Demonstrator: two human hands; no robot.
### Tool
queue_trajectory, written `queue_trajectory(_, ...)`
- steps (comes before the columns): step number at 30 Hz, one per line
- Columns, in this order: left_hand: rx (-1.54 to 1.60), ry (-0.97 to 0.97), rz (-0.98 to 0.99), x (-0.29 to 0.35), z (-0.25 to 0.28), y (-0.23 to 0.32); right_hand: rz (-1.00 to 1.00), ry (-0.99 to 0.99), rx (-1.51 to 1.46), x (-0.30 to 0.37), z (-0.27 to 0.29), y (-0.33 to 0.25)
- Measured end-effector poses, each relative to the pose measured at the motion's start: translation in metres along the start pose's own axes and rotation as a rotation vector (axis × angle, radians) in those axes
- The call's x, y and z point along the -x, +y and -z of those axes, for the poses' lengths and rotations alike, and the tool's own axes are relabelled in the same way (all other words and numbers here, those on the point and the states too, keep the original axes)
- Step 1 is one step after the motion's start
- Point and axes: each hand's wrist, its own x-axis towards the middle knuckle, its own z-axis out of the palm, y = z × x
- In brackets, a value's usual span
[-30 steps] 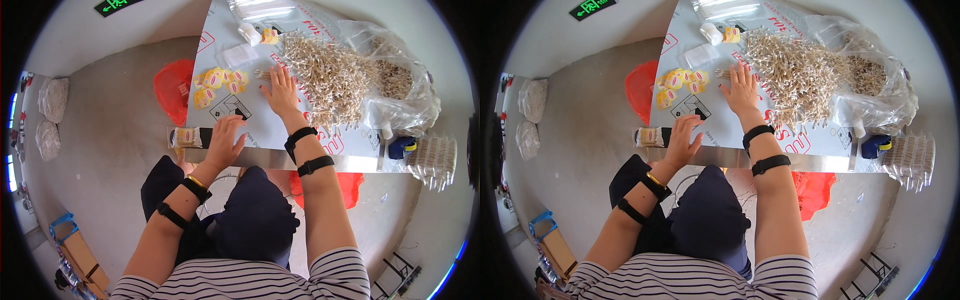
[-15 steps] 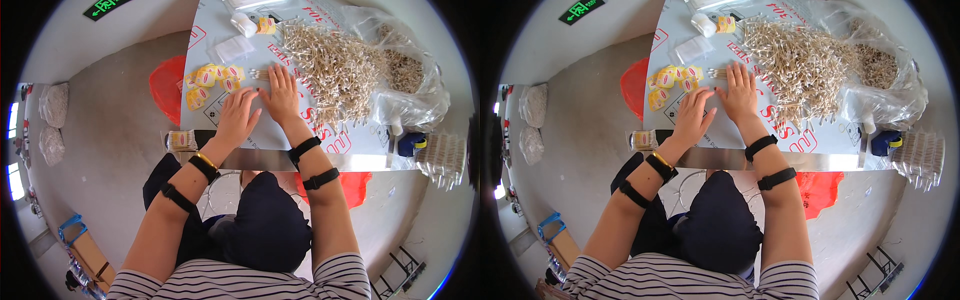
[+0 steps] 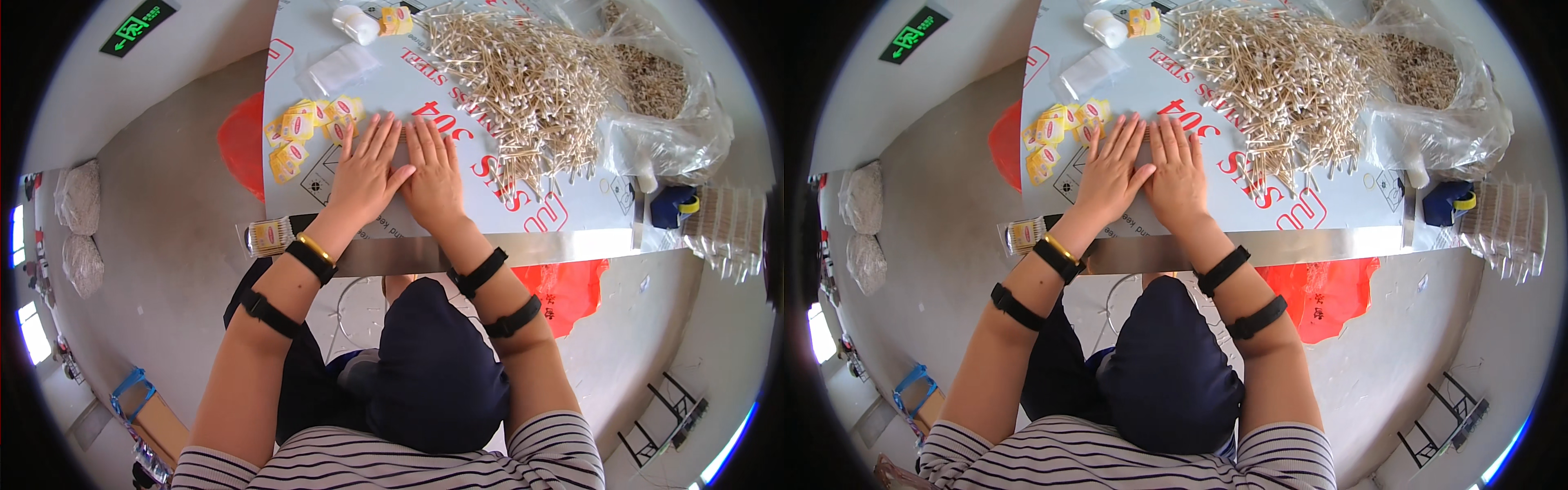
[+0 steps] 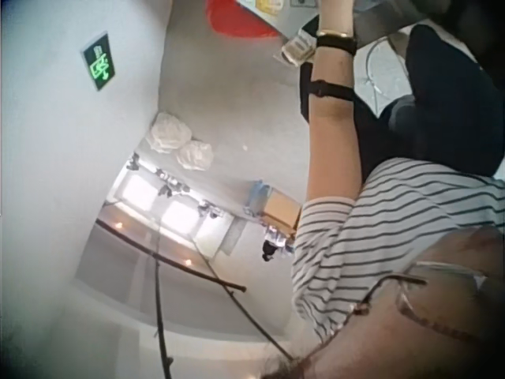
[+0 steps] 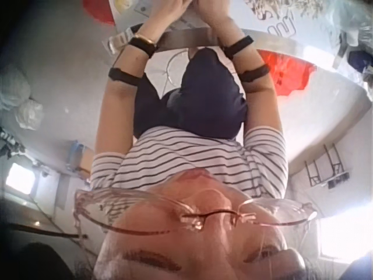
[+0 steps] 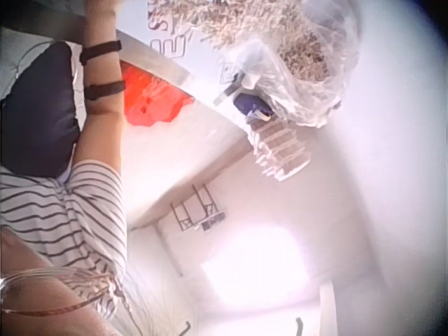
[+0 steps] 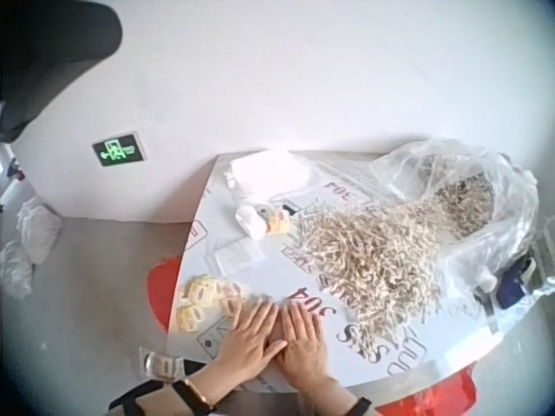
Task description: The recorder is counting and placing small batches of cotton swabs into plastic bags at a manufacturing station.
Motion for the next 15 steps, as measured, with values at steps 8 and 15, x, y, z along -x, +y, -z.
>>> queue_trajectory(8, -0.017, -0.089, -0.033, 0.037, 0.014, 0.018, 0.004, -0.080, -0.032, 0.049, 0.017, -0.013)
queue_trajectory(15, 0.039, -0.091, -0.024, 0.046, 0.014, 0.024, -0.055, 0.047, -0.323, 0.062, 0.038, 0.003)
